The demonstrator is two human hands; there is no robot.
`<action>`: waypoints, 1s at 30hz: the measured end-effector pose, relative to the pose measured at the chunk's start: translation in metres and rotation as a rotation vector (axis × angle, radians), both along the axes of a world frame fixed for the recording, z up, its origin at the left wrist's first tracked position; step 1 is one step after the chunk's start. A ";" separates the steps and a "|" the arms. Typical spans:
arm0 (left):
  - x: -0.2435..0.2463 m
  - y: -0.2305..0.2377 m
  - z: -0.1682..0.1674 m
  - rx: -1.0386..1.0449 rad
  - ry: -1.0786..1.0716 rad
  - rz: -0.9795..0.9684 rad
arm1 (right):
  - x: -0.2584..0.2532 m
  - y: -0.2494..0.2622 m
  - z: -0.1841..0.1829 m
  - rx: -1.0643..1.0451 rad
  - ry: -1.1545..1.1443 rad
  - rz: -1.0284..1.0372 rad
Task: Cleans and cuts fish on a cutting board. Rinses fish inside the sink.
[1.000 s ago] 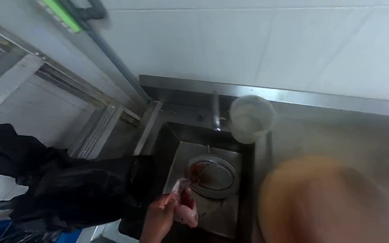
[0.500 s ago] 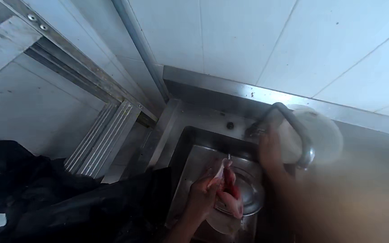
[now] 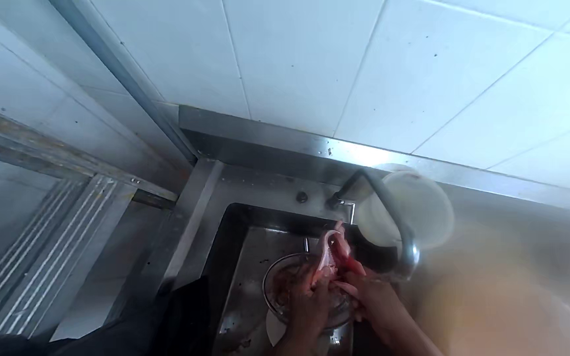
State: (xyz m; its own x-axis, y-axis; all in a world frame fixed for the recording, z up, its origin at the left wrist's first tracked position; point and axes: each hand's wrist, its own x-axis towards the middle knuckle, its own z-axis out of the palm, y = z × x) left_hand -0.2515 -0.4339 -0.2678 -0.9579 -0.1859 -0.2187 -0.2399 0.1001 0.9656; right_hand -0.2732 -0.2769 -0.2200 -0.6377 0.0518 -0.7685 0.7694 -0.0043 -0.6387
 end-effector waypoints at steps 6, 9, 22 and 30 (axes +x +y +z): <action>-0.030 -0.039 0.018 -0.680 0.040 -0.530 | -0.014 0.046 0.012 0.268 0.058 0.588; -0.052 -0.040 0.017 -0.669 0.187 -0.910 | -0.033 0.045 0.029 0.310 0.037 0.840; -0.044 -0.027 0.027 0.080 -0.583 -0.481 | 0.002 0.003 -0.015 0.622 0.287 0.439; -0.030 -0.026 0.022 0.248 -0.806 -0.237 | -0.014 0.001 -0.041 0.533 0.103 0.370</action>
